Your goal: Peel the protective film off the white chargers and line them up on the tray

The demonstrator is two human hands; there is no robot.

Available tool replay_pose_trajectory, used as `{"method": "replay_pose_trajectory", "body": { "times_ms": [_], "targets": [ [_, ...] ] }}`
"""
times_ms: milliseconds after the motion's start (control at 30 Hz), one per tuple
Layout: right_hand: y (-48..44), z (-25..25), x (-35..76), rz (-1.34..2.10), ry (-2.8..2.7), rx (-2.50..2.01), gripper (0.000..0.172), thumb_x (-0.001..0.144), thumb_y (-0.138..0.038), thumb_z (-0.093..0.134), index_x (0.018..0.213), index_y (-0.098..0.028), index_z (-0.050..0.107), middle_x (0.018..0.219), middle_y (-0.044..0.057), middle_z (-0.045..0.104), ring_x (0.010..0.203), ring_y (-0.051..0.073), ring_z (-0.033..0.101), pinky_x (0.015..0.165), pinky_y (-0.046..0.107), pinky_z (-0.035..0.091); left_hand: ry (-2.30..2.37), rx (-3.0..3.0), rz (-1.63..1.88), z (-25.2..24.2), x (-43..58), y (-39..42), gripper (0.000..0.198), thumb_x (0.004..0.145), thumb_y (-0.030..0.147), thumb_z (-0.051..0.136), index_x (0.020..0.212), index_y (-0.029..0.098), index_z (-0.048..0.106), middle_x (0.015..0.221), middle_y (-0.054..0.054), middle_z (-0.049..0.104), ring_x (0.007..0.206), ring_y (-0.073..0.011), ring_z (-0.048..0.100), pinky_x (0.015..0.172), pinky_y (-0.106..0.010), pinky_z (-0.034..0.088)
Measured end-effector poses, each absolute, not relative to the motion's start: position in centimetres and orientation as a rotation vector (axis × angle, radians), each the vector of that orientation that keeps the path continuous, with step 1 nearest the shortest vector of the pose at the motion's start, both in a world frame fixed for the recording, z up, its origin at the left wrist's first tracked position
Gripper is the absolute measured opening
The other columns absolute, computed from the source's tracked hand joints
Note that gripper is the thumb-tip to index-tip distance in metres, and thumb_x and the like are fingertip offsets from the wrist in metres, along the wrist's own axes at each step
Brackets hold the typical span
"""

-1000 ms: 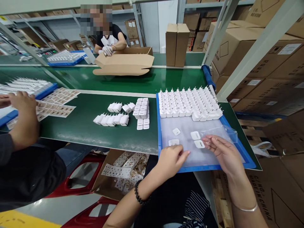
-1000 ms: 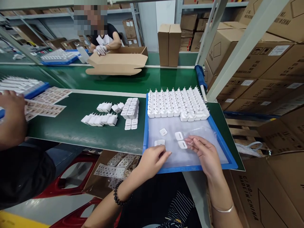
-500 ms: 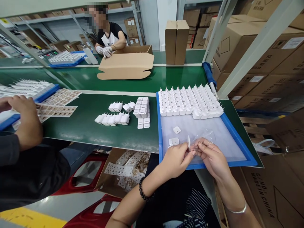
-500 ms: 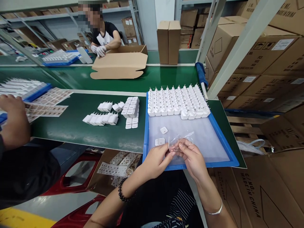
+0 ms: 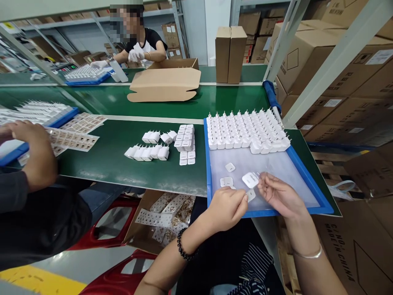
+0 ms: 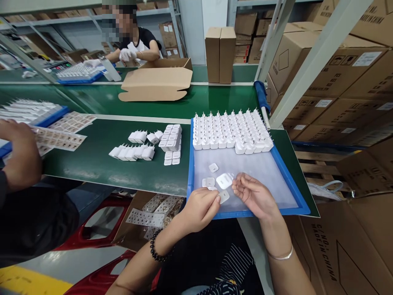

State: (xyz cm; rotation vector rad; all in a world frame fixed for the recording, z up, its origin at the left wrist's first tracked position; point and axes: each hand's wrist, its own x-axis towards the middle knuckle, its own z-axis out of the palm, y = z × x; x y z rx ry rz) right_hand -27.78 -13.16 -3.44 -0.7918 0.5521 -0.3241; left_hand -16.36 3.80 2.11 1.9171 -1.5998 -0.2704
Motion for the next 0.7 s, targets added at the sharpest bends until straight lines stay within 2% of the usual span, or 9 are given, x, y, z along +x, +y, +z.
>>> {"method": "replay_pose_trajectory", "body": {
  "times_ms": [100, 167, 233, 267, 333, 400, 467, 600, 700],
  "targets": [
    [-15.6, -4.1, -27.6, -0.457, 0.601, -0.833, 0.019, 0.087, -0.031, 0.082, 0.087, -0.014, 0.071, 0.079, 0.001, 0.073, 0.073, 0.015, 0.071, 0.070, 0.031, 0.062, -1.559, 2.002, -0.254, 2.2, -16.4, 3.8, 0.034, 0.102, 0.026, 0.035, 0.068, 0.022, 0.033, 0.055, 0.002, 0.043, 0.052, -0.0136, 0.038, 0.059, -0.031, 0.028],
    [-17.4, -4.2, -27.6, -0.638, 0.651, -0.857, 0.021, 0.089, -0.032, 0.080, 0.083, -0.015, 0.068, 0.076, -0.001, 0.072, 0.071, 0.014, 0.071, 0.069, 0.029, 0.062, -1.498, 2.050, -0.239, 2.4, -16.3, 4.1, 0.037, 0.103, 0.026, 0.033, 0.067, 0.022, 0.036, 0.055, 0.001, 0.044, 0.051, -0.0134, 0.040, 0.058, -0.031, 0.028],
    [-18.8, -4.0, -27.9, -0.823, 0.701, -0.885, 0.027, 0.086, -0.037, 0.082, 0.078, -0.017, 0.066, 0.073, -0.001, 0.072, 0.070, 0.014, 0.071, 0.069, 0.028, 0.061, -1.422, 2.113, -0.227, 2.6, -16.2, 4.5, 0.038, 0.105, 0.026, 0.034, 0.070, 0.021, 0.046, 0.056, 0.001, 0.048, 0.050, -0.0133, 0.044, 0.056, -0.030, 0.027],
    [-19.1, -3.9, -28.0, -0.875, 0.718, -0.907, 0.028, 0.082, -0.038, 0.085, 0.077, -0.017, 0.066, 0.073, 0.000, 0.073, 0.070, 0.015, 0.073, 0.069, 0.028, 0.062, -1.378, 2.153, -0.236, 2.7, -16.2, 4.6, 0.035, 0.106, 0.028, 0.036, 0.077, 0.020, 0.054, 0.058, 0.001, 0.053, 0.051, -0.0138, 0.047, 0.055, -0.029, 0.027],
    [-18.9, -3.6, -28.0, -0.900, 0.726, -0.958, 0.030, 0.074, -0.040, 0.090, 0.076, -0.017, 0.070, 0.074, 0.004, 0.077, 0.070, 0.018, 0.075, 0.069, 0.029, 0.063, -1.294, 2.244, -0.275, 2.6, -16.2, 4.7, 0.027, 0.107, 0.031, 0.042, 0.105, 0.017, 0.065, 0.065, 0.001, 0.064, 0.056, -0.0160, 0.057, 0.055, -0.028, 0.030],
    [-17.6, -3.2, -27.9, -0.858, 0.702, -1.005, 0.032, 0.069, -0.042, 0.093, 0.075, -0.017, 0.073, 0.075, 0.007, 0.078, 0.070, 0.020, 0.076, 0.069, 0.030, 0.064, -1.237, 2.307, -0.309, 2.4, -16.3, 4.3, 0.033, 0.107, 0.033, 0.045, 0.131, 0.016, 0.060, 0.076, -0.001, 0.072, 0.064, -0.0187, 0.065, 0.058, -0.028, 0.038],
    [-15.7, -2.6, -27.6, -0.791, 0.659, -1.039, 0.032, 0.070, -0.044, 0.092, 0.076, -0.018, 0.074, 0.078, 0.008, 0.080, 0.070, 0.021, 0.076, 0.068, 0.032, 0.065, -1.225, 2.299, -0.303, 2.0, -16.5, 3.7, 0.041, 0.107, 0.036, 0.046, 0.141, 0.014, 0.056, 0.088, -0.004, 0.075, 0.070, -0.0199, 0.068, 0.064, -0.030, 0.046],
    [-12.2, -1.4, -27.4, -0.643, 0.556, -1.068, 0.028, 0.081, -0.046, 0.085, 0.082, -0.020, 0.076, 0.084, 0.007, 0.080, 0.071, 0.022, 0.076, 0.068, 0.034, 0.066, -1.236, 2.133, -0.317, 1.6, -16.8, 2.8, 0.050, 0.108, 0.044, 0.046, 0.146, 0.013, 0.054, 0.108, -0.011, 0.075, 0.086, -0.0231, 0.071, 0.079, -0.035, 0.056],
    [-10.8, -0.6, -27.6, -0.567, 0.488, -1.057, 0.027, 0.085, -0.047, 0.082, 0.084, -0.021, 0.076, 0.087, 0.007, 0.079, 0.080, 0.022, 0.076, 0.073, 0.034, 0.066, -1.213, 1.960, -0.417, 1.9, -16.6, 2.8, 0.046, 0.109, 0.045, 0.042, 0.133, 0.014, 0.065, 0.107, -0.012, 0.076, 0.095, -0.0245, 0.071, 0.084, -0.036, 0.056]
  ]
}}
